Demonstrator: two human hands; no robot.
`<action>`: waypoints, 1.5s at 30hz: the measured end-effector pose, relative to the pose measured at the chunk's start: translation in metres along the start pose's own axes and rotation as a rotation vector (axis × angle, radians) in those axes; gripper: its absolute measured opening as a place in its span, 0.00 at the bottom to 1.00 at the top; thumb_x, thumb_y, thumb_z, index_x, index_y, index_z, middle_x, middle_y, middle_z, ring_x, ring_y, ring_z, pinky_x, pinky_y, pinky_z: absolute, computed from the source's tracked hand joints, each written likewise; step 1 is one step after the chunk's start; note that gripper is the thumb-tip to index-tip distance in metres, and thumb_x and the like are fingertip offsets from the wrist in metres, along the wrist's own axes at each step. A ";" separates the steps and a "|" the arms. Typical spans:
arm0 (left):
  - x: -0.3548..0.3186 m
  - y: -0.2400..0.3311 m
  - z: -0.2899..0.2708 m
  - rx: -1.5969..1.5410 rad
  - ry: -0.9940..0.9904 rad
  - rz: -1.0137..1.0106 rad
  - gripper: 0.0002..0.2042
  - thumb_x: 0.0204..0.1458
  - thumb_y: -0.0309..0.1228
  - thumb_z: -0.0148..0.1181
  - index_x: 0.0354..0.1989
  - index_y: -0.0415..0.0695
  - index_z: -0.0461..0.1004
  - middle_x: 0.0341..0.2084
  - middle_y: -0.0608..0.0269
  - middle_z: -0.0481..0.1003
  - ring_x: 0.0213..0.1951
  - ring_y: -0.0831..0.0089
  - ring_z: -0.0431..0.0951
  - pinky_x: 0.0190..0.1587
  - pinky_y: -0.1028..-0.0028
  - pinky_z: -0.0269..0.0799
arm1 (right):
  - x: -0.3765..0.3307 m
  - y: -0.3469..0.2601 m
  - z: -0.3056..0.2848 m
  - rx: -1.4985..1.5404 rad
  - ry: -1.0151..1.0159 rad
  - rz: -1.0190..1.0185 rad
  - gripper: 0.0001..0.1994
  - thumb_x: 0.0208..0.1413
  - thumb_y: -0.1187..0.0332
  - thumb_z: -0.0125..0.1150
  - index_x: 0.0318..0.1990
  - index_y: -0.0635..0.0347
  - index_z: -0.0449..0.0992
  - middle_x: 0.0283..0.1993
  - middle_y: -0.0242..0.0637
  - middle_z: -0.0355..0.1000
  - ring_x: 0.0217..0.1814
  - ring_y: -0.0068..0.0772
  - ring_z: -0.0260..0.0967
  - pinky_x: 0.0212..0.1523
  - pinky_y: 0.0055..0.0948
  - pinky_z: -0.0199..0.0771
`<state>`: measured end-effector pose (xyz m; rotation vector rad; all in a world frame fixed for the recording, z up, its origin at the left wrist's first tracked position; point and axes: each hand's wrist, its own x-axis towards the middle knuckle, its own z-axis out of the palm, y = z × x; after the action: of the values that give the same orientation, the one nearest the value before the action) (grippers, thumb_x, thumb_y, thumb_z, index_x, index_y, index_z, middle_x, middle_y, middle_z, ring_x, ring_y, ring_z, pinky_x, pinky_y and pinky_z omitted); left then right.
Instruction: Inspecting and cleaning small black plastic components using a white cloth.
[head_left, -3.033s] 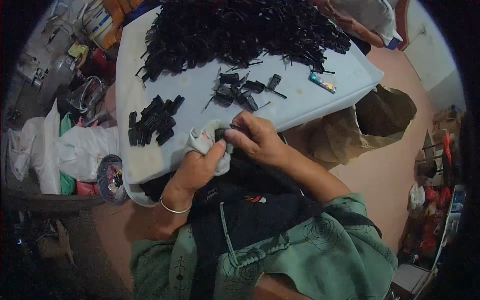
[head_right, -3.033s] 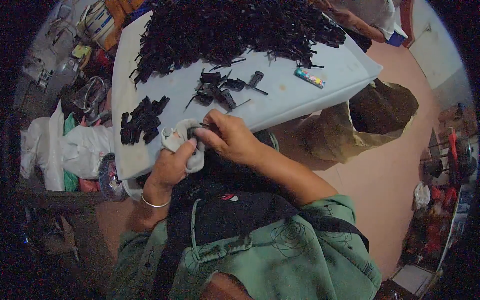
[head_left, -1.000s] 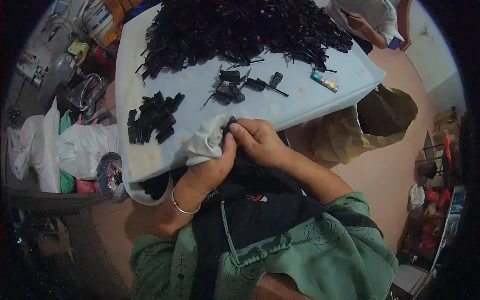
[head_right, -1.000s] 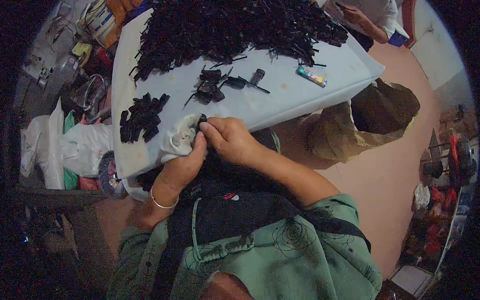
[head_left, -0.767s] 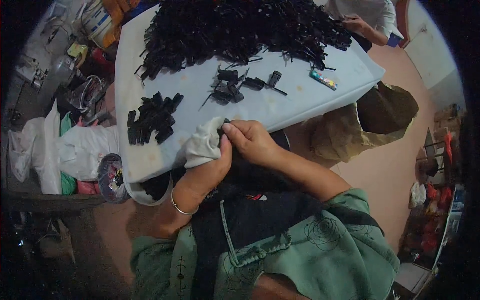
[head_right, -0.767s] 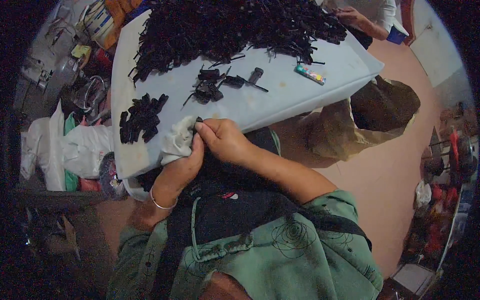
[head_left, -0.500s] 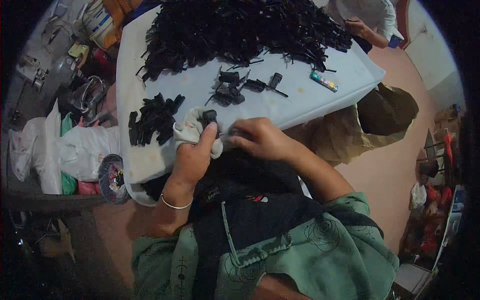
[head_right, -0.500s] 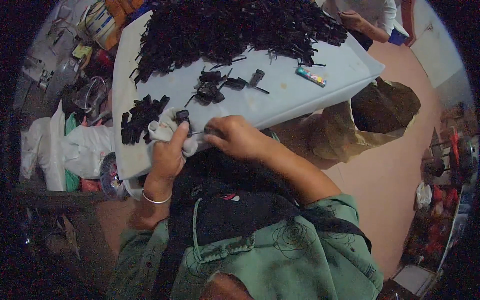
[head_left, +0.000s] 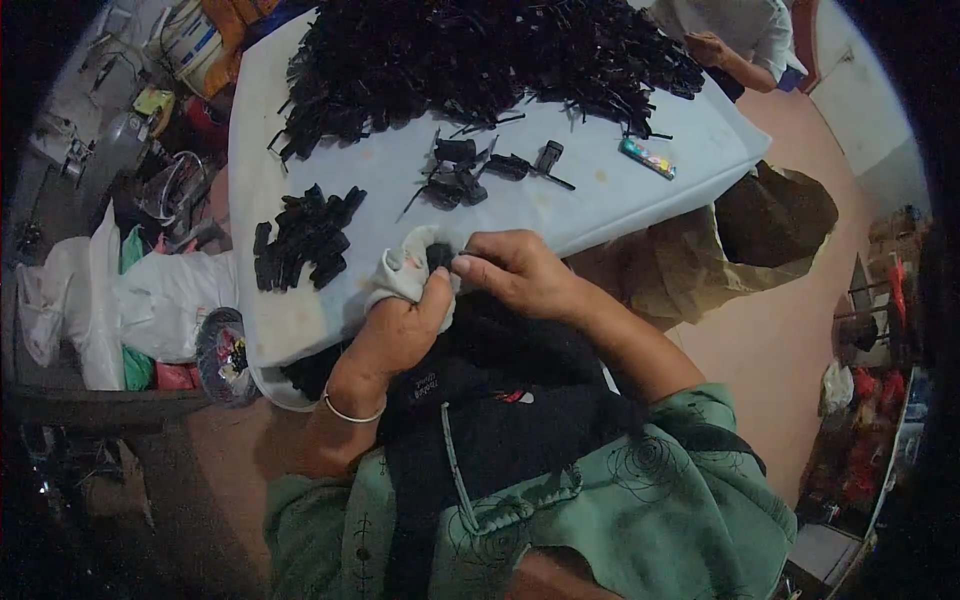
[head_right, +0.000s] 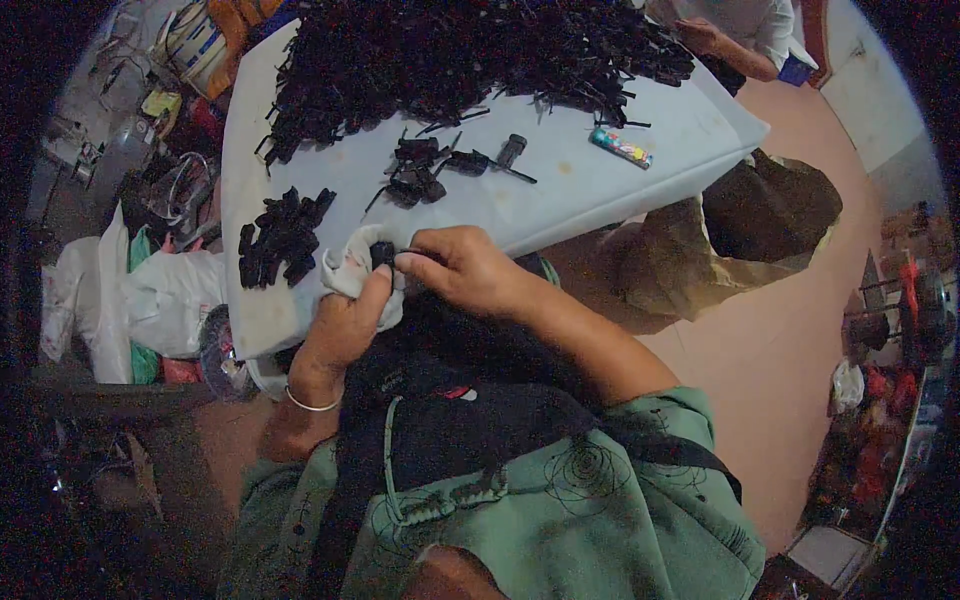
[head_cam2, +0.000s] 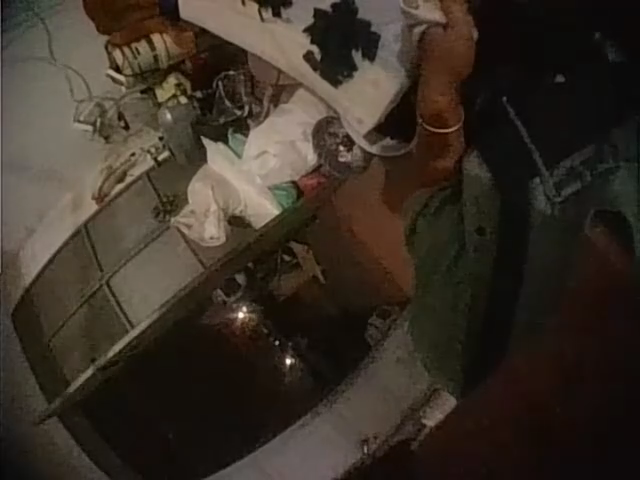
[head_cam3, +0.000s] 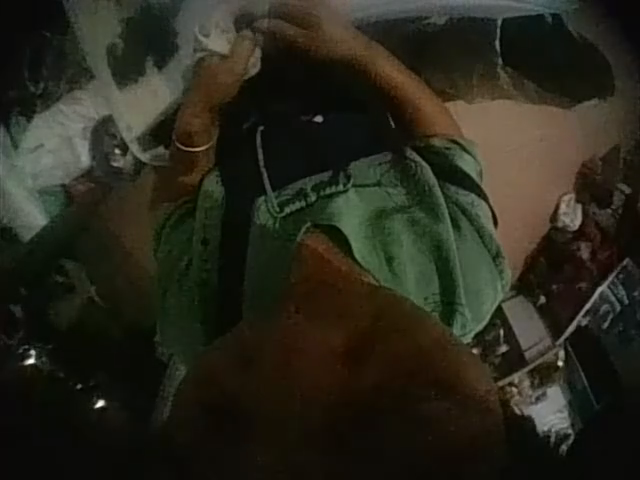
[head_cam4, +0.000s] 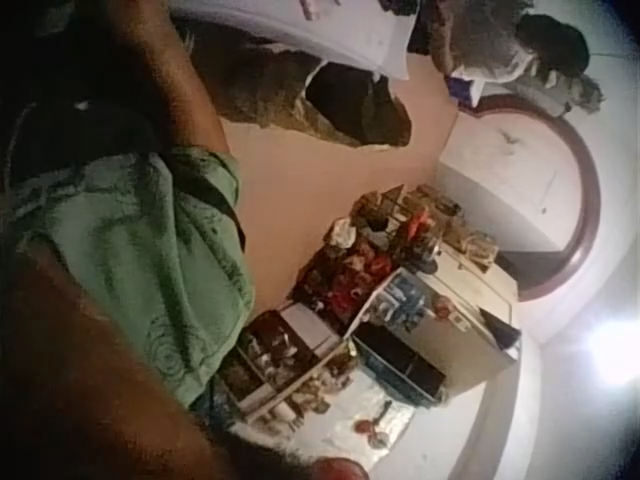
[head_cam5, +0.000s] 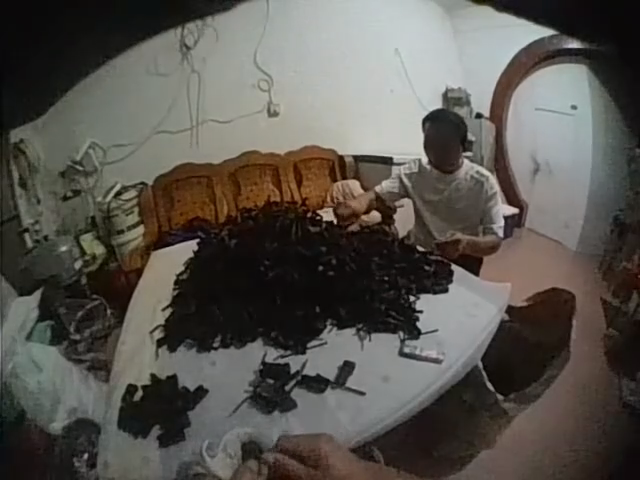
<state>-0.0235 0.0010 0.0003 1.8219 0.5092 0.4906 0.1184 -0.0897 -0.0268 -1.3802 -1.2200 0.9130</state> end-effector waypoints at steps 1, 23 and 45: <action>-0.001 0.001 0.001 0.156 0.059 0.118 0.11 0.48 0.27 0.46 0.38 0.35 0.66 0.24 0.57 0.70 0.27 0.68 0.70 0.30 0.73 0.66 | 0.000 0.006 0.002 -0.089 0.033 -0.129 0.12 0.54 0.66 0.50 0.25 0.66 0.67 0.18 0.38 0.60 0.21 0.24 0.54 0.23 0.27 0.59; -0.015 -0.045 0.002 1.217 -0.108 0.402 0.10 0.50 0.26 0.43 0.36 0.32 0.65 0.26 0.49 0.72 0.32 0.57 0.74 0.32 0.65 0.68 | 0.013 0.018 0.042 -0.098 0.170 -0.091 0.14 0.55 0.64 0.46 0.25 0.65 0.67 0.21 0.51 0.64 0.21 0.49 0.57 0.25 0.35 0.63; -0.005 -0.017 -0.007 -0.678 -0.004 -0.116 0.11 0.49 0.25 0.42 0.41 0.38 0.64 0.27 0.65 0.69 0.27 0.79 0.68 0.28 0.79 0.65 | 0.001 -0.022 0.006 -0.320 0.162 -0.329 0.11 0.53 0.68 0.49 0.24 0.67 0.65 0.18 0.46 0.60 0.20 0.39 0.59 0.24 0.33 0.60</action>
<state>-0.0330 0.0080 -0.0144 1.1380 0.3805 0.5034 0.1086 -0.0890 -0.0058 -1.4126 -1.4565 0.3812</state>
